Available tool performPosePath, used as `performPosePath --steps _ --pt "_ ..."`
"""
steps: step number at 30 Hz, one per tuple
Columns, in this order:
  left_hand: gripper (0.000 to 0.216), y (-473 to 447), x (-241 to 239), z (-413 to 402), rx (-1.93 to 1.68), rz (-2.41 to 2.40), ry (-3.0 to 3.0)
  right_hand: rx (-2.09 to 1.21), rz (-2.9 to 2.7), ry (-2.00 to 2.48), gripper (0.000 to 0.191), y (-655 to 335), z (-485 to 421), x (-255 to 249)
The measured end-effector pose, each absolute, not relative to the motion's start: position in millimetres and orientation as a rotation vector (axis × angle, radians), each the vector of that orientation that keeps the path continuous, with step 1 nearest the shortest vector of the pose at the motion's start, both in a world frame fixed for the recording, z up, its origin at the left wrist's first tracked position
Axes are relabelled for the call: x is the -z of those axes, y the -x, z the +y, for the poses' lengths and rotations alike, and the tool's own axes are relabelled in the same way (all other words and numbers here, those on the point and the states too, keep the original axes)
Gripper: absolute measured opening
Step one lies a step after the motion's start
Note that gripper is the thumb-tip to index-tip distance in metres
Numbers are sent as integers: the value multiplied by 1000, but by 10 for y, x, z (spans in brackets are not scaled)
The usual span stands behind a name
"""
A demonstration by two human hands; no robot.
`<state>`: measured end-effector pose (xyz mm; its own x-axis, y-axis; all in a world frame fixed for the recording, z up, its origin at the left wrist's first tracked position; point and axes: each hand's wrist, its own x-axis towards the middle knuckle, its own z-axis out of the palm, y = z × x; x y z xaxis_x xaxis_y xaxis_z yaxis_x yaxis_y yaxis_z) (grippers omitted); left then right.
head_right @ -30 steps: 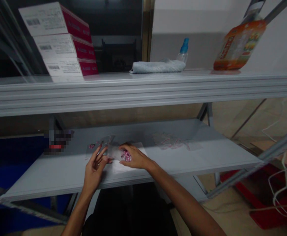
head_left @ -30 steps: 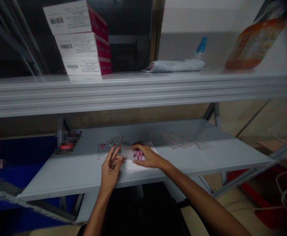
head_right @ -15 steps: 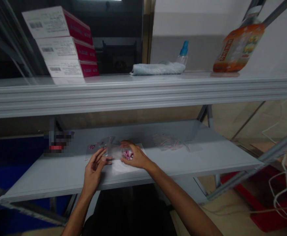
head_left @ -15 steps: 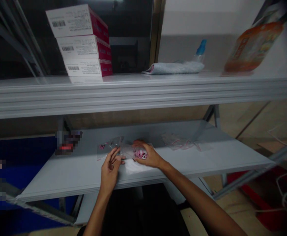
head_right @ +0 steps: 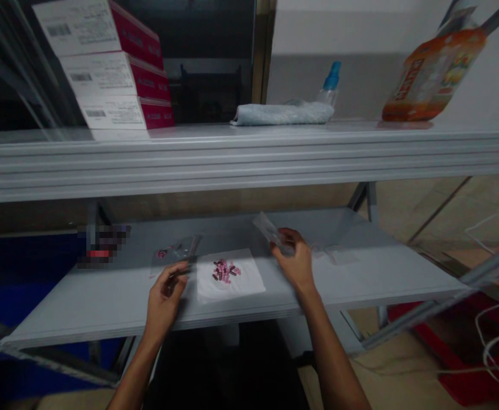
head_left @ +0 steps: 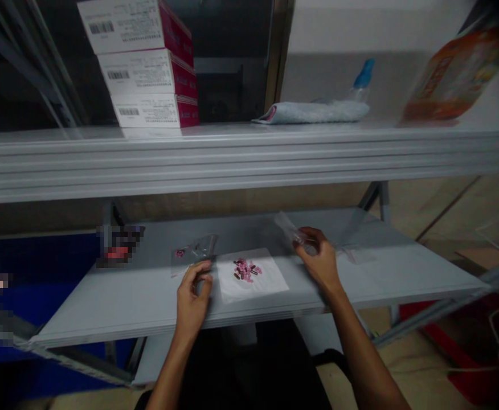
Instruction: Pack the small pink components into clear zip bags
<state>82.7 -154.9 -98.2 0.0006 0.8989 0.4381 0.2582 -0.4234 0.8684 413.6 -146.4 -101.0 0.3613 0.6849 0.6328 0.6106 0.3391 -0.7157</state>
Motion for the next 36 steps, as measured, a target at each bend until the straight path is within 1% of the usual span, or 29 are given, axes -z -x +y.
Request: performPosePath --steps 4,7,9,12,14,16,19,23,30,36 --pt "19 -752 894 -1537 -1415 1227 -1964 354 -1395 1553 39 -4355 -1575 1157" --pt "22 -484 820 -1485 -1280 1308 -2220 461 -1355 1582 35 -4211 -1610 1115" --pt "26 -237 807 -1436 -1193 1419 -2412 403 -1350 1535 26 -4005 -1616 1016" --pt "32 114 833 -1373 -982 1552 -2622 214 -1409 1386 16 -3655 -1649 798" --pt "34 283 850 -1344 -810 1644 -2663 32 -1488 1263 12 -3460 -1712 636" --pt "35 385 850 -1326 -733 1737 -2693 -141 -1565 1159 12 -3321 -1809 490" --pt "36 433 822 -1320 -679 1776 -2775 -285 -1608 1041 12 -3205 -1989 347" --pt "36 411 772 -1354 -630 1755 -2788 -425 -1687 949 14 -3159 -2198 290" --pt "39 237 734 -1459 -567 1826 -2718 -526 -1682 1010 13 -3158 -2309 321" --pt "36 152 680 -1505 -563 1847 -2762 -700 -1652 1019 13 -3129 -2405 303"
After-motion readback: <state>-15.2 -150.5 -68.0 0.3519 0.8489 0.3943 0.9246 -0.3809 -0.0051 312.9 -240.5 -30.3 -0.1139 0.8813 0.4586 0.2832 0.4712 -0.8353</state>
